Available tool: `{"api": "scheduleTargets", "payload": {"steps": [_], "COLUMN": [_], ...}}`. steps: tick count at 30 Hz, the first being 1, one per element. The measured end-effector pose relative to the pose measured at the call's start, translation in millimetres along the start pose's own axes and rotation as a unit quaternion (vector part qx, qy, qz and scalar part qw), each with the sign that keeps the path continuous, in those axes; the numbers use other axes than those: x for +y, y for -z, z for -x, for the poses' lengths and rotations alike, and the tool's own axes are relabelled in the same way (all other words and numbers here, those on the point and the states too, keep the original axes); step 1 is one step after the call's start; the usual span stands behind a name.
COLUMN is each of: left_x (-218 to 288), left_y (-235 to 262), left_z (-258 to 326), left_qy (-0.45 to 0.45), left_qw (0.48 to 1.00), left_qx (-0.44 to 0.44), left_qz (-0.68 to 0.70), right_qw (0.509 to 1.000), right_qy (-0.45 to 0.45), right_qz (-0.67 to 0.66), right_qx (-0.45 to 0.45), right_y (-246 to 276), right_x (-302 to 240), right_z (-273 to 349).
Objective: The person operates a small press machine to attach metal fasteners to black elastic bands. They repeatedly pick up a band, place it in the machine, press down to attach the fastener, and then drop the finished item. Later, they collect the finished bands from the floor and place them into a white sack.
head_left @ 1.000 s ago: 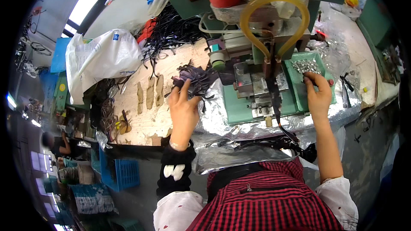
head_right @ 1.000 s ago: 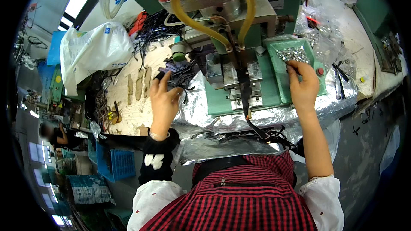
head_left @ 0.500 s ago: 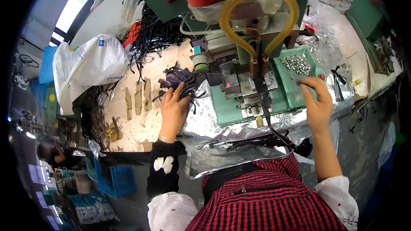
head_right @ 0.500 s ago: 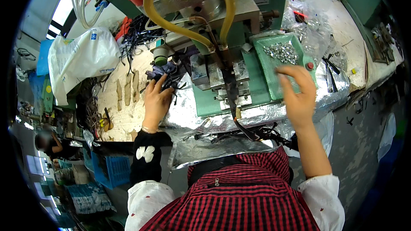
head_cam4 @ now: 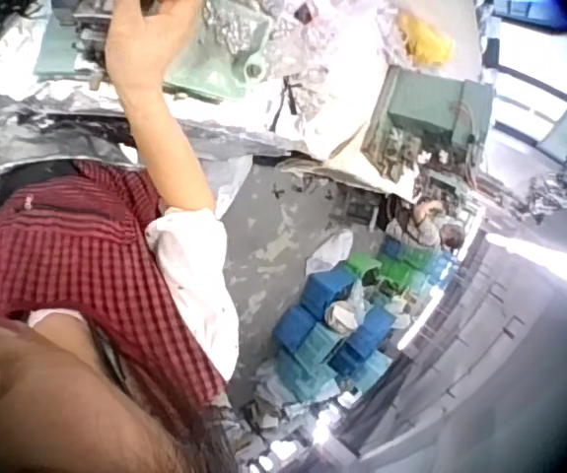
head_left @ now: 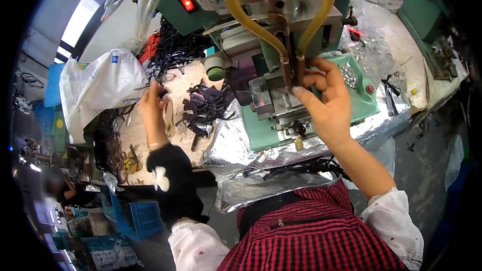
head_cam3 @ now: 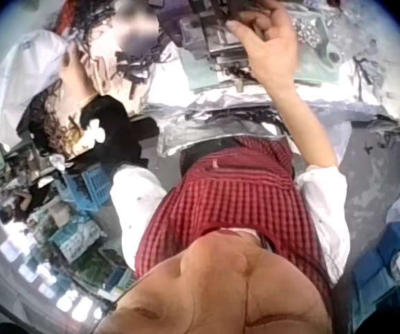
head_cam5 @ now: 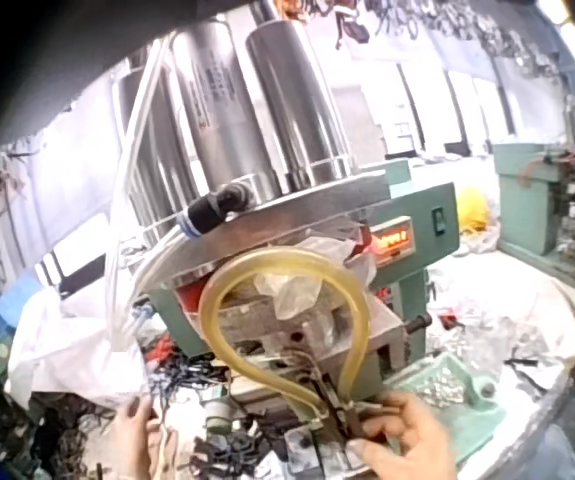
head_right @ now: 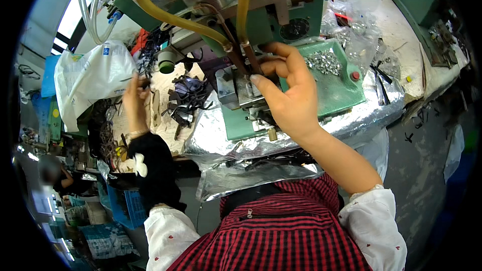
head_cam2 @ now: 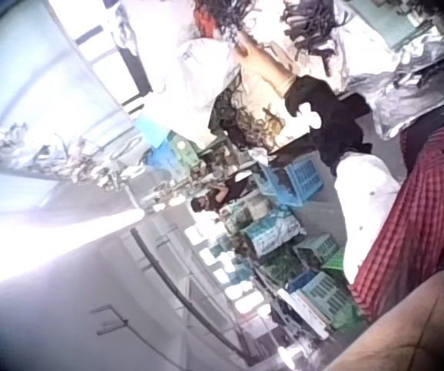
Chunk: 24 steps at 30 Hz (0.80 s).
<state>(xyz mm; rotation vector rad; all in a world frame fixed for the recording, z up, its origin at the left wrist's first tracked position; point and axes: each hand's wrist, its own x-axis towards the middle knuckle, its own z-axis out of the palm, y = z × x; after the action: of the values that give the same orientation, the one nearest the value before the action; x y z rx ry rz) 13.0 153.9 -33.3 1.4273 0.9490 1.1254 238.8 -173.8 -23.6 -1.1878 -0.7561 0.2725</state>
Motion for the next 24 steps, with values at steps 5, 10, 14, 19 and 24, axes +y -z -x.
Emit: {"api": "scheduleTargets", "payload": {"steps": [5, 10, 14, 19, 24], "left_x": [-18, -80, -5, 72, 53], "left_y": [-31, -61, -76, -112, -151], "left_z": [63, 115, 163, 224, 218], "left_qy": [-0.276, -0.398, -0.401, -0.602, -0.655], "left_qw": [0.819, 0.759, 0.864, 0.711, 0.686], "left_qx": [-0.209, -0.16, -0.089, -0.273, -0.238], "left_qz": [-0.457, -0.489, -0.292, -0.24, -0.211], "right_qw": [0.999, 0.971, 0.899, 0.894, 0.916], "right_qy": [-0.04, 0.052, 0.033, 0.014, 0.002], "right_qz": [-0.019, 0.226, 0.432, 0.443, 0.401], "right_qx": [-0.029, -0.053, -0.066, -0.064, 0.002], "right_y": [3, 30, 102, 110, 116], "right_x": [-28, -5, 55, 47, 46], "right_z": [22, -10, 0, 24, 16]}}
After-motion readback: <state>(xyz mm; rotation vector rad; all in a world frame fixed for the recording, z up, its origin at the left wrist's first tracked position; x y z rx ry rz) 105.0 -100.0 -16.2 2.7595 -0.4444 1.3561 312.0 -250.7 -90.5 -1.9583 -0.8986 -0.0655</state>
